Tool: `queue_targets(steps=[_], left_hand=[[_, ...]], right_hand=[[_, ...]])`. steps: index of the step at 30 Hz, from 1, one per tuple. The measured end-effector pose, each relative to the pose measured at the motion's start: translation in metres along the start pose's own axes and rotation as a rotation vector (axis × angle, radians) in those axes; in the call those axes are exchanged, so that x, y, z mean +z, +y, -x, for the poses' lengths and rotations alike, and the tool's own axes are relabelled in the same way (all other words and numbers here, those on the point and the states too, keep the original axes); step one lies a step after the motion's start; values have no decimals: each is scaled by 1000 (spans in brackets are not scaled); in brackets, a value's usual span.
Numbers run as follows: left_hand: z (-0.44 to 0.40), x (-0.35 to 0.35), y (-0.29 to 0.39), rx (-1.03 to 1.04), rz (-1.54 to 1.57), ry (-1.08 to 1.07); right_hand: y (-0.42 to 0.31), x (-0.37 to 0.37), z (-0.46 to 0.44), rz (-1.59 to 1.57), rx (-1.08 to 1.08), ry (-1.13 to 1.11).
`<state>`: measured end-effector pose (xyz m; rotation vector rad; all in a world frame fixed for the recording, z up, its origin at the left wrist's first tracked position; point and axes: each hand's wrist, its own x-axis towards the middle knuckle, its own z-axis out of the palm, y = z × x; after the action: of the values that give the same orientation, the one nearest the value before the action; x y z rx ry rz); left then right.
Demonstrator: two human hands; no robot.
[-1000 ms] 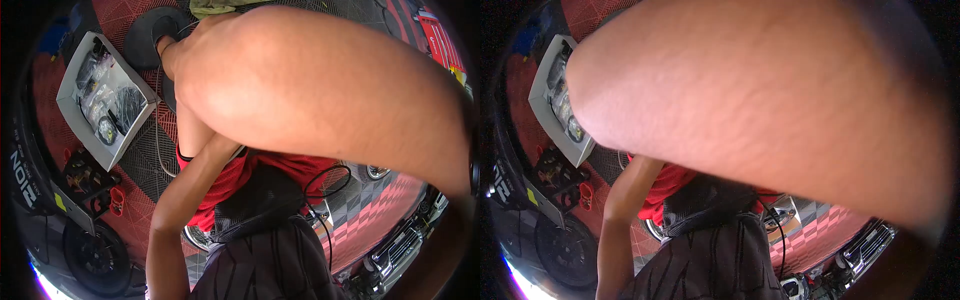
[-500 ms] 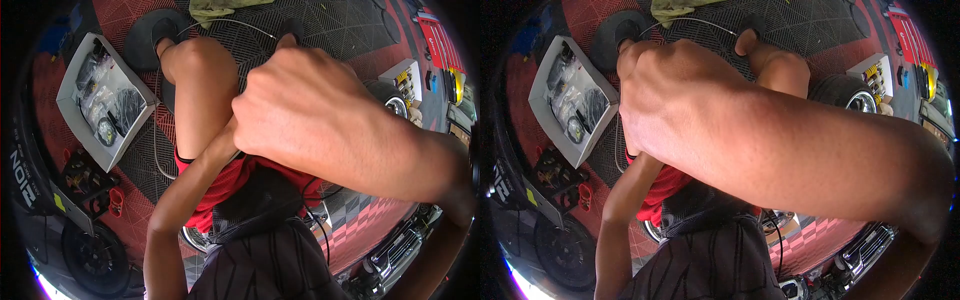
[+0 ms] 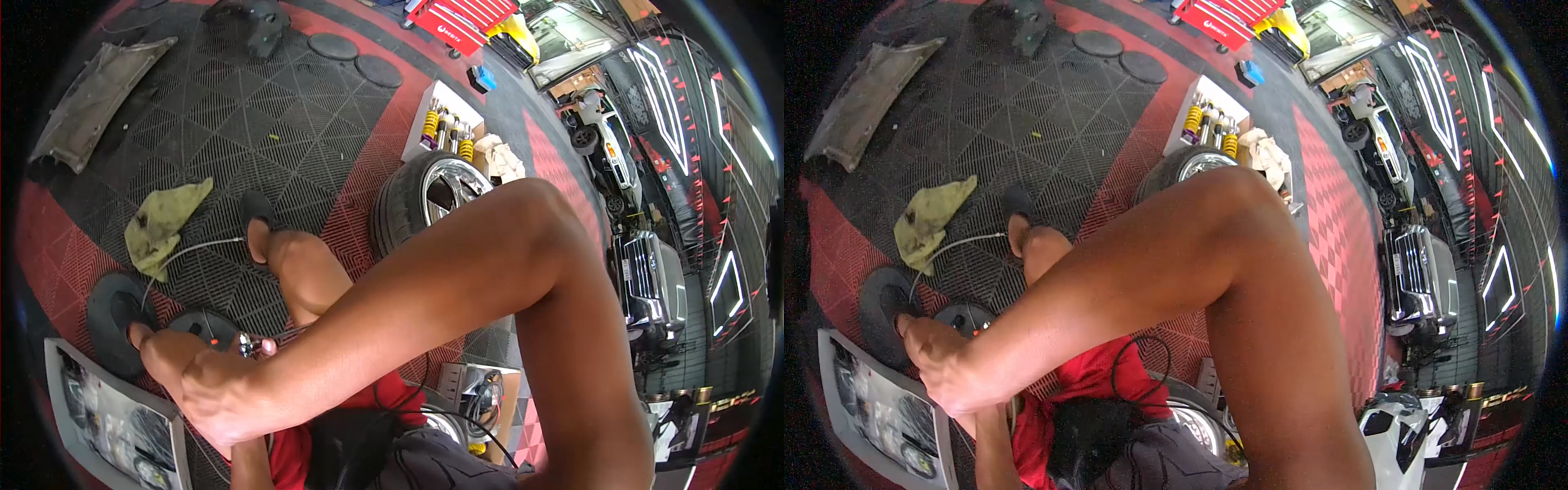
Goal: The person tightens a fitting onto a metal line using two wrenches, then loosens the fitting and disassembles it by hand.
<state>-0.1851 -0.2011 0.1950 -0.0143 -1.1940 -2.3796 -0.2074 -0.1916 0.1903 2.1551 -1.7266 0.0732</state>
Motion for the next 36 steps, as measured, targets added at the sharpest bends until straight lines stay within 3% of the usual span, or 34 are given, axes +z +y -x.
queue_targets(steps=[16, 17, 23, 29, 36], left_hand=[[-9, -11, 24, 47, 26, -137], [-10, -11, 24, 49, 29, -145], [-1, -21, 30, 58, 50, -162], [5, -25, 21, 53, 100, -185], [18, -36, -5, 28, 197, -185]], right_hand=[[-46, -72, -24, 1609, -1437, 988], [-44, -72, -26, 1618, -1434, 992], [-102, -58, -8, 712, -1196, 205], [-172, -38, 23, -205, -753, -504], [-127, -30, 30, -8, -824, -511]])
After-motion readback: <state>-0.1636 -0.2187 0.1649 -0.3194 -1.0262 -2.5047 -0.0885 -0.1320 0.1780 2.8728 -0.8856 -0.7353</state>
